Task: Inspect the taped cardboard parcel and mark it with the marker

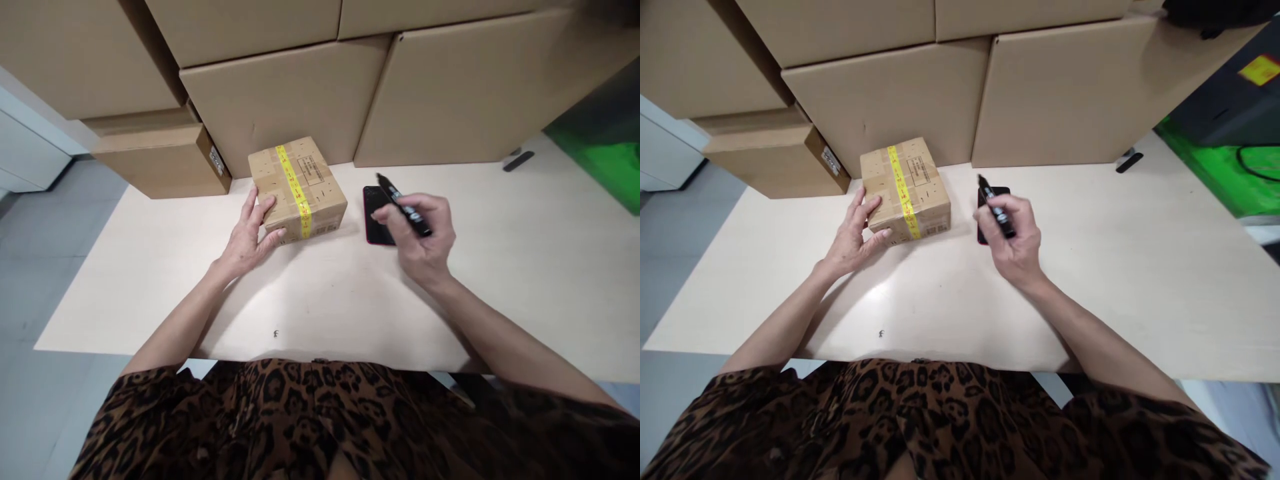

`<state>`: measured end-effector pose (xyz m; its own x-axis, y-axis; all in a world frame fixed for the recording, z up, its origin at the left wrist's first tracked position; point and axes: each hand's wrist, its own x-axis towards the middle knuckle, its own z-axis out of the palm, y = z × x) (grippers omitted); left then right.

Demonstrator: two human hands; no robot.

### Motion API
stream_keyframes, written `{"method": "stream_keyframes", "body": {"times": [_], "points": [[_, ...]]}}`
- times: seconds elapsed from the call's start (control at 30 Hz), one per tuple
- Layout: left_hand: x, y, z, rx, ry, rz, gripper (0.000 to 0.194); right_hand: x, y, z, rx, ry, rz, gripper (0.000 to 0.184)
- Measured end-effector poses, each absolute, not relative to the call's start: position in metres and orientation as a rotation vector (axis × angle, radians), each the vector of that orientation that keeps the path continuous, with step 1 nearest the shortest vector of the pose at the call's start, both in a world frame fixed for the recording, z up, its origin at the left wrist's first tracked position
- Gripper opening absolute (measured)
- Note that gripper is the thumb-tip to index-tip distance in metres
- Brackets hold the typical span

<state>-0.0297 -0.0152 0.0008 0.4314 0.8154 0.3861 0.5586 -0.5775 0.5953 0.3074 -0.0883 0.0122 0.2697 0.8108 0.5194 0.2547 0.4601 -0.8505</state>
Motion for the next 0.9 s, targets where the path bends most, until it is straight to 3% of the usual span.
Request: {"method": "stream_keyframes", "body": {"times": [0.23,0.37,0.53,0.9], "points": [[-0.023,-0.028,-0.013,2.053,1.19,1.116,0.074,0.263,-0.041,0.005,-1.182,-1.12,0.798,0.045],[-0.012,-0.038,-0.014,1.758,1.166,1.255,0.072,0.239,-0.037,0.022,-1.071,-1.152,0.746,0.041],[0.01,-0.054,0.002,1.447,1.069,1.265,0.07,0.227,-0.02,0.08,-0.84,-1.336,0.602,0.032],[0.036,-0.084,0.039,1.069,0.895,1.14,0.077,0.181,0.029,0.16,-0.832,-1.829,0.451,0.036]]}}
